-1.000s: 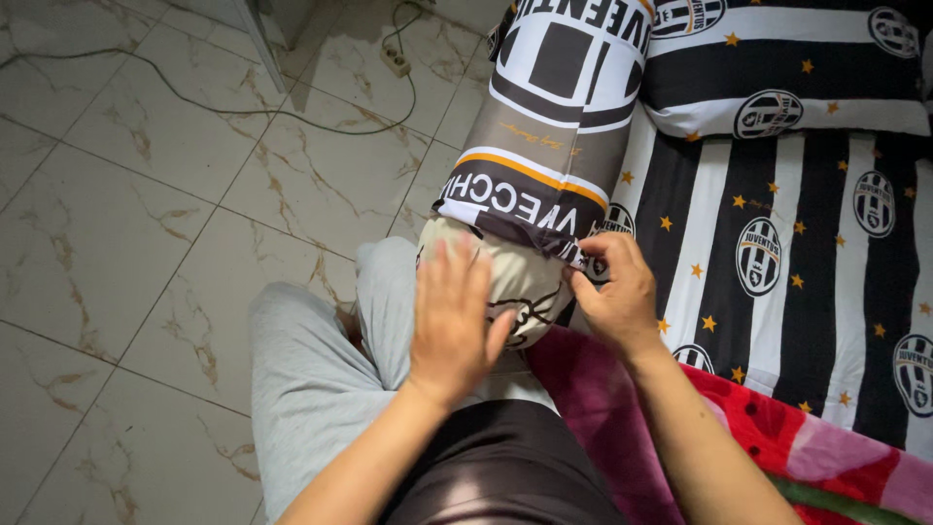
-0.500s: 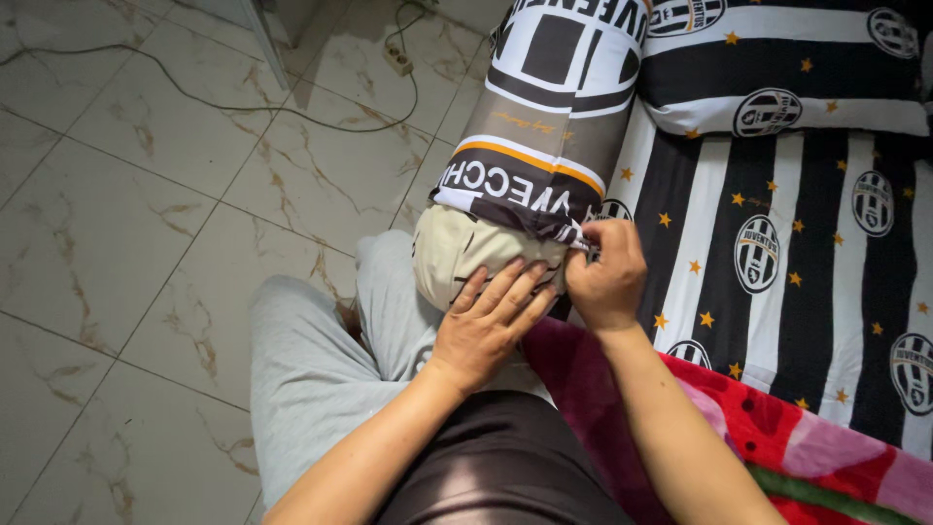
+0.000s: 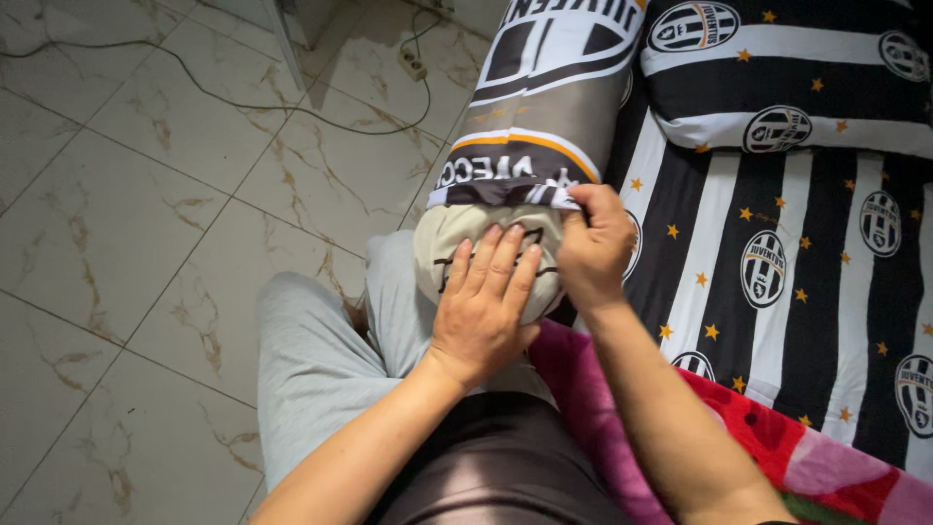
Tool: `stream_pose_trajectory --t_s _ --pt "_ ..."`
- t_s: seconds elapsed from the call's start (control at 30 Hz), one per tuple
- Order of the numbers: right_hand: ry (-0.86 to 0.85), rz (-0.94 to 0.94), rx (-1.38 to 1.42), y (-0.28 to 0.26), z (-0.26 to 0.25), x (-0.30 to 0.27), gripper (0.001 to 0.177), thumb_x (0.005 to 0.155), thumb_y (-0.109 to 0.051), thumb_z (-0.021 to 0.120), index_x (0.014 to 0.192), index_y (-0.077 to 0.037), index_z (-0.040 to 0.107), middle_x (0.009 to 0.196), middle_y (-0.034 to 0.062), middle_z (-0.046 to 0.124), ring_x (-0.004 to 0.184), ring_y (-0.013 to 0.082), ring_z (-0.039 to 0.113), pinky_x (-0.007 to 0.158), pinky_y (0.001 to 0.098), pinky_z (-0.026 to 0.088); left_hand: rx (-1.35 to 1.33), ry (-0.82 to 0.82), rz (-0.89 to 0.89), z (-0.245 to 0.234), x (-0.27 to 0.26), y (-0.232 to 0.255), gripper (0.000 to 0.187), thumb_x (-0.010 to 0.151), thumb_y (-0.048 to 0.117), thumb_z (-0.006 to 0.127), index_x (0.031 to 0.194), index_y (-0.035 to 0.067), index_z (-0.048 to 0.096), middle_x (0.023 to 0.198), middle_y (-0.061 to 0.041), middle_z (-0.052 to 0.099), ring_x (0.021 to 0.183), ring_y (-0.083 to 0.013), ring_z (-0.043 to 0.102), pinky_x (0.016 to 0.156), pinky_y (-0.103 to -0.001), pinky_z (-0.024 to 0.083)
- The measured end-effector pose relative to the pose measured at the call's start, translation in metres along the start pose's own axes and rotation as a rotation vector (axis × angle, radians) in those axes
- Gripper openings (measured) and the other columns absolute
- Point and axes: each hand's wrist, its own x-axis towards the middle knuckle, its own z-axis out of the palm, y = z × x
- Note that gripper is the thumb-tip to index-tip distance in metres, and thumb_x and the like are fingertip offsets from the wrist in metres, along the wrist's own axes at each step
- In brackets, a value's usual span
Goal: The person inserts a light-colored pillow into a Juventus-themed pillowcase while sitting on the floor. They align the corners, push the pillow through the opening, and smooth the cover to fit the pillow.
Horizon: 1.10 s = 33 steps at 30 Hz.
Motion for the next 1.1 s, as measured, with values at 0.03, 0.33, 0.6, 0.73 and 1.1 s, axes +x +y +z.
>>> stream_pose_trajectory --t_s 0.03,0.33,0.6,0.73,1.1 --pt "-0.011 0.055 0.004 -0.002 0.005 0.005 0.003 0.1 -0.001 0.064 0.102 -0.001 0.066 0.088 0.0046 0.067 0.081 0.0082 0.062 0.073 0.0264 0.051 -0.008 0.021 -0.007 0.0 0.003 0.001 0.093 0.07 0.039 0.083 0.15 0.005 0.048 0.159 -0.021 0.042 0.149 -0.0396 0.038 0.124 -0.056 0.02" --pt "-0.307 0.206 0.058 -0.022 0.0 0.025 0.009 0.094 -0.009 0.07 0.09 -0.001 0.068 0.071 0.0096 0.067 0.064 0.0169 0.061 0.059 0.0303 0.048 -0.004 0.103 -0.022 -0.001 0.01 -0.005 0.092 0.074 0.04 0.082 0.145 -0.006 0.048 0.152 -0.027 0.047 0.143 -0.0422 0.044 0.122 -0.054 0.03" --pt "-0.39 -0.061 -0.081 -0.063 -0.009 0.028 0.016 0.092 -0.009 0.074 0.085 0.001 0.063 0.074 0.0156 0.064 0.064 0.028 0.064 0.059 0.0367 0.048 -0.108 0.264 -0.036 0.002 0.028 -0.004 0.078 0.077 0.036 0.078 0.131 -0.015 0.054 0.126 -0.031 0.059 0.122 -0.0457 0.057 0.114 -0.054 0.041" --pt "-0.418 0.012 -0.062 -0.061 -0.005 0.021 0.017 0.091 -0.01 0.074 0.082 0.0 0.063 0.069 0.0142 0.063 0.059 0.0275 0.063 0.057 0.0367 0.048 -0.225 0.175 -0.141 0.015 0.041 -0.019 0.023 0.083 0.02 0.07 0.093 0.0 0.068 0.092 -0.021 0.068 0.09 -0.0414 0.063 0.088 -0.051 0.048" --pt "-0.392 0.004 -0.142 -0.122 -0.034 -0.007 0.016 0.091 -0.012 0.071 0.083 -0.004 0.06 0.07 0.0154 0.06 0.061 0.0325 0.062 0.056 0.04 0.047 -0.224 0.428 -0.005 0.034 -0.003 -0.002 0.027 0.087 0.024 0.061 0.1 0.001 0.067 0.098 -0.021 0.068 0.096 -0.0408 0.064 0.097 -0.054 0.047"
